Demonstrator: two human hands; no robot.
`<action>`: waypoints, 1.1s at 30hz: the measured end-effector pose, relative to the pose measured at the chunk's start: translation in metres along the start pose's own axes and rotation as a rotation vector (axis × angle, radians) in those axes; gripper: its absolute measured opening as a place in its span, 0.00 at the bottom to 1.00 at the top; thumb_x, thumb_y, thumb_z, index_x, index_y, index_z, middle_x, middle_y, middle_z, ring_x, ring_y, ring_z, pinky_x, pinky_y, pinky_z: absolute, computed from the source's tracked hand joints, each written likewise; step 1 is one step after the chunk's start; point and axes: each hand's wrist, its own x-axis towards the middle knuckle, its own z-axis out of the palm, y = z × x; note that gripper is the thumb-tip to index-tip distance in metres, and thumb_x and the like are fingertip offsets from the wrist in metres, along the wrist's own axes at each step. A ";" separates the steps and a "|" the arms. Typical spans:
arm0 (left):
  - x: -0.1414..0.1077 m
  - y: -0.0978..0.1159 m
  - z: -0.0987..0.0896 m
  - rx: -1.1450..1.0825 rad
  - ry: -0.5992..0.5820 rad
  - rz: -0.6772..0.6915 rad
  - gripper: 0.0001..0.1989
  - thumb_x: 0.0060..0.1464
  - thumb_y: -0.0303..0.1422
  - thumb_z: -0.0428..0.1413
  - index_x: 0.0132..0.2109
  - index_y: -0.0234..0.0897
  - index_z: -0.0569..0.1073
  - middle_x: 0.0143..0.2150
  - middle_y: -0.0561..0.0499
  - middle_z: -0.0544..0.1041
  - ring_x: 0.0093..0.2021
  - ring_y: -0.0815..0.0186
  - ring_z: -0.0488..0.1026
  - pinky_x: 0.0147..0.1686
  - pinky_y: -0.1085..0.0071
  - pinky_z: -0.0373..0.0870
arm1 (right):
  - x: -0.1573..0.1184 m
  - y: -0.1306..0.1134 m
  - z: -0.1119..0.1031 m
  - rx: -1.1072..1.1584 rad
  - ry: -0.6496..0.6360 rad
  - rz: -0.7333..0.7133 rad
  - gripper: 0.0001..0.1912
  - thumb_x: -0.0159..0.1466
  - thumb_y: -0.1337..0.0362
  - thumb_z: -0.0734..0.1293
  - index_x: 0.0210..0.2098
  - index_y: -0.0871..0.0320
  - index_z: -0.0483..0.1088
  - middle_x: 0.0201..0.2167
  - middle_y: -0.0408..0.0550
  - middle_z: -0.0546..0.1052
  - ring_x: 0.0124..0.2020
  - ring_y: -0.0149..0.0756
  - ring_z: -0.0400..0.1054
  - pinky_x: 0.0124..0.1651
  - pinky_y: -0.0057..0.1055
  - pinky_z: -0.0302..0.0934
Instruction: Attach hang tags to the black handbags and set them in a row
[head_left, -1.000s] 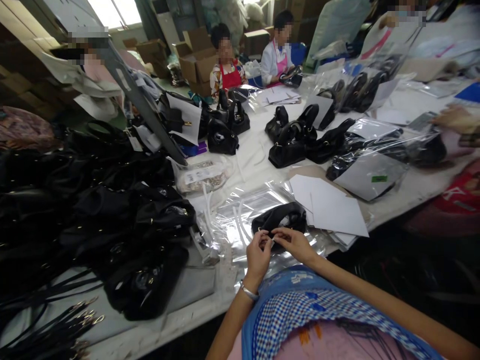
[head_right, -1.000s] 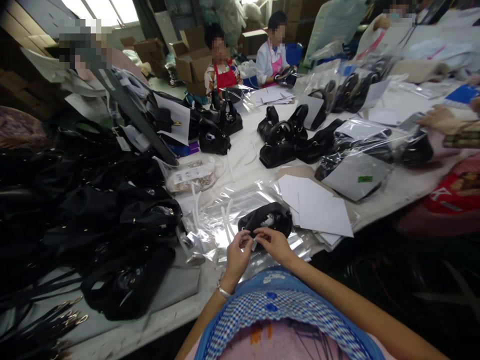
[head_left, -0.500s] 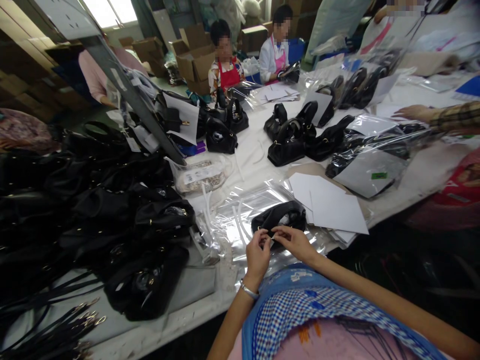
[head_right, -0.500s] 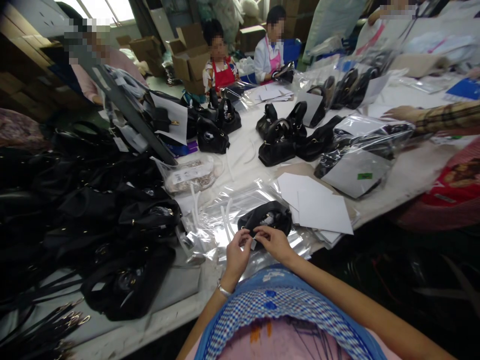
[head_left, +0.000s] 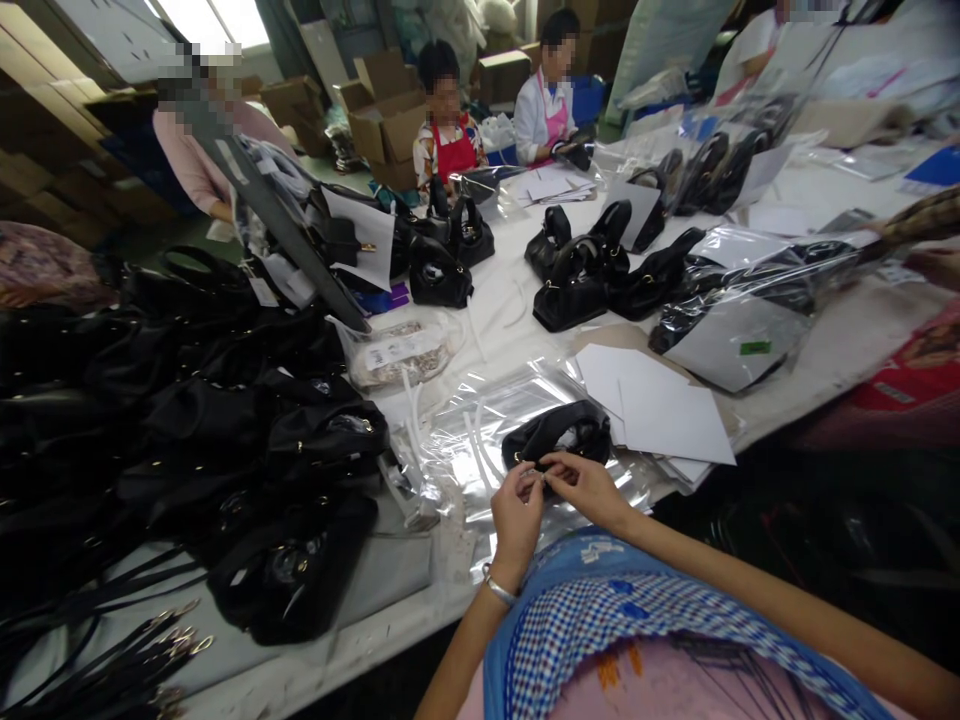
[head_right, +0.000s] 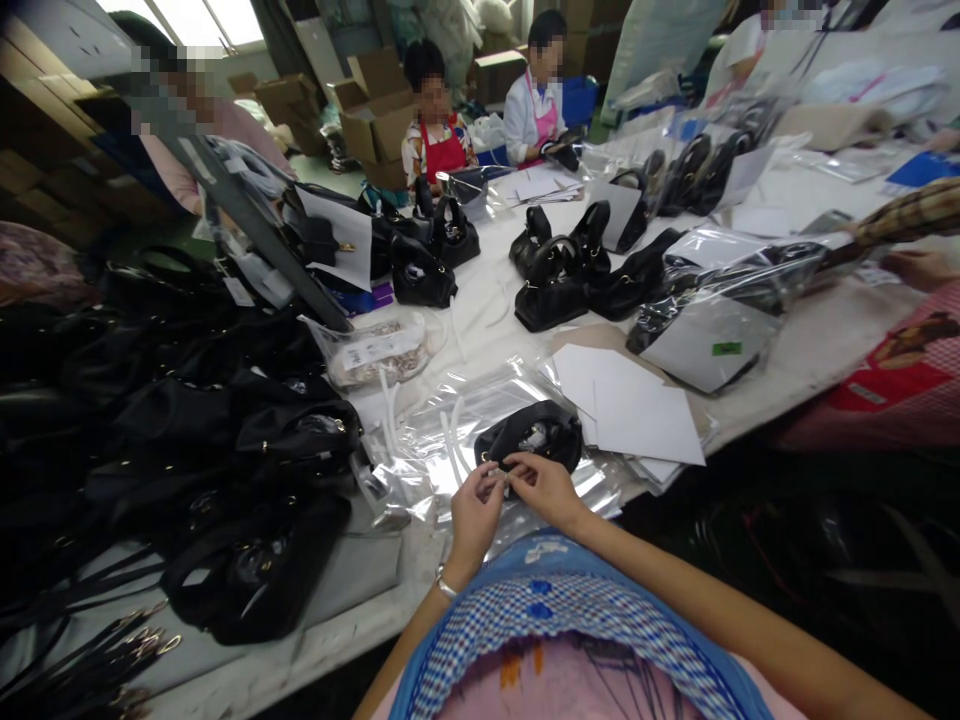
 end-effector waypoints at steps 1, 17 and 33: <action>-0.001 0.000 0.002 -0.042 -0.010 -0.020 0.16 0.54 0.27 0.55 0.51 0.36 0.71 0.42 0.44 0.80 0.44 0.62 0.78 0.46 0.66 0.74 | -0.001 0.000 0.001 -0.015 0.011 -0.017 0.16 0.59 0.61 0.66 0.45 0.58 0.73 0.32 0.46 0.80 0.33 0.36 0.75 0.38 0.31 0.68; 0.004 -0.048 0.007 0.447 0.136 0.134 0.39 0.48 0.33 0.61 0.65 0.37 0.55 0.59 0.38 0.67 0.59 0.54 0.65 0.56 0.59 0.65 | -0.009 0.012 -0.003 0.137 -0.065 0.016 0.14 0.59 0.56 0.67 0.40 0.58 0.75 0.36 0.48 0.80 0.39 0.39 0.75 0.45 0.34 0.68; -0.011 -0.006 0.042 -0.511 0.021 -0.299 0.47 0.47 0.36 0.65 0.68 0.40 0.48 0.44 0.42 0.79 0.44 0.61 0.77 0.44 0.66 0.73 | -0.018 0.027 -0.058 -0.269 -0.195 -0.020 0.12 0.60 0.57 0.64 0.36 0.56 0.77 0.32 0.45 0.80 0.34 0.41 0.72 0.36 0.33 0.63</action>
